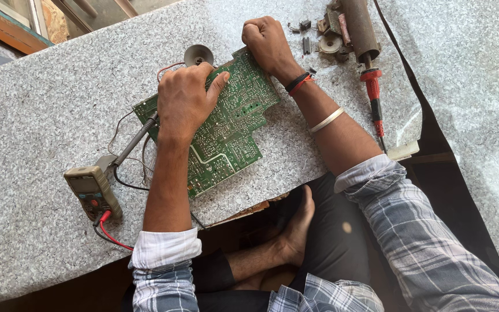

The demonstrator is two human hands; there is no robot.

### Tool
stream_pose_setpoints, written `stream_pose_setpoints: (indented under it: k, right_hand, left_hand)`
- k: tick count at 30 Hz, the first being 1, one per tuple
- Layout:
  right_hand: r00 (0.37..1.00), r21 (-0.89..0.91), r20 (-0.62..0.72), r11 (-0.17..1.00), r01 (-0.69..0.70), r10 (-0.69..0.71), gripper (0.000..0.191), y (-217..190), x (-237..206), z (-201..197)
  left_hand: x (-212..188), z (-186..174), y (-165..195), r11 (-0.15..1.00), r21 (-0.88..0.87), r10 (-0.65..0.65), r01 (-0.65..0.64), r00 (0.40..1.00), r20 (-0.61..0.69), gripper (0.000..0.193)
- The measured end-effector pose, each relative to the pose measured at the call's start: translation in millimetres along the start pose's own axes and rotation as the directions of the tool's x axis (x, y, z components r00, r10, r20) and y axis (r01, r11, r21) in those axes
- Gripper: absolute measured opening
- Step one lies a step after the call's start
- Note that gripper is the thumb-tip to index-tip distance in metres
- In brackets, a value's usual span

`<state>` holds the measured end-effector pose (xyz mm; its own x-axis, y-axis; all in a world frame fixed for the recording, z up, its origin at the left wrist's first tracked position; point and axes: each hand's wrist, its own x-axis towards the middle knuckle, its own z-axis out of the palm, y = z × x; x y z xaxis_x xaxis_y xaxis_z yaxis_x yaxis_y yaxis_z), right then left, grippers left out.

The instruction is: The person is repairing a green circuit board by hand. They repeatedly pick up small components, place them on the board, and use a multimeter probe to test connections while seated on the floor.

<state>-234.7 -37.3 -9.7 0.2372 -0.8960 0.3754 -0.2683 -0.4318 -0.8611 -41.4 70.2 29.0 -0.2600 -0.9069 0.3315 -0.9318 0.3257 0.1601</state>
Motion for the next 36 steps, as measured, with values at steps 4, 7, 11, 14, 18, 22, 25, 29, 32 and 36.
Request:
stream_pose_setpoints:
  k: [4,7,11,14,18,22,25,29,32,36]
  right_hand:
    - [1.0,-0.014,0.003,1.0,0.004,-0.004,0.034,-0.4,0.7,-0.6]
    - [1.0,-0.002,-0.003,1.0,0.006,-0.006,0.033,-0.1,1.4,-1.5]
    - [1.0,-0.002,-0.004,1.0,0.004,-0.004,0.033,2.3,0.5,-1.9]
    - [1.0,-0.004,-0.003,1.0,0.007,-0.007,0.033,4.8,-2.5,-0.3]
    - [1.0,-0.017,0.004,1.0,0.022,-0.022,0.034,6.5,-4.3,2.4]
    - [1.0,0.008,0.004,1.0,0.006,-0.006,0.033,6.3,-4.1,2.8]
    - [1.0,-0.015,0.011,1.0,0.006,-0.006,0.034,5.7,-3.9,2.5]
    - [1.0,-0.004,0.006,1.0,0.011,-0.011,0.034,5.0,-3.6,2.4]
    - [1.0,-0.001,0.006,1.0,0.004,-0.004,0.033,4.9,-3.5,2.0]
    - [1.0,-0.001,0.007,1.0,0.001,-0.001,0.034,4.4,-3.2,1.7]
  left_hand:
    - [0.4,-1.1,-0.1,1.0,0.011,-0.011,0.011,1.0,0.021,0.047]
    - [1.5,-1.9,0.4,1.0,0.0,-0.002,0.002,1.0,0.011,0.046]
    - [1.8,-0.7,0.5,1.0,0.008,-0.01,0.01,1.0,0.026,0.048]
    - [-1.7,1.8,0.6,1.0,0.001,0.001,-0.001,1.0,0.008,0.047]
    - [-4.3,3.8,-1.6,1.0,0.002,0.005,-0.005,1.0,-0.002,0.047]
    - [-4.4,4.0,-2.0,1.0,0.002,-0.015,0.015,1.0,0.027,0.048]
    - [-4.0,4.3,-1.3,1.0,0.006,-0.027,0.027,0.999,0.031,0.048]
    - [-3.9,5.0,-1.2,1.0,-0.011,-0.021,0.021,1.0,0.02,0.046]
    - [-3.4,5.9,-1.1,1.0,-0.007,-0.019,0.019,1.0,0.019,0.046]
    - [-3.1,6.0,-1.6,1.0,0.003,-0.023,0.023,0.999,0.03,0.046]
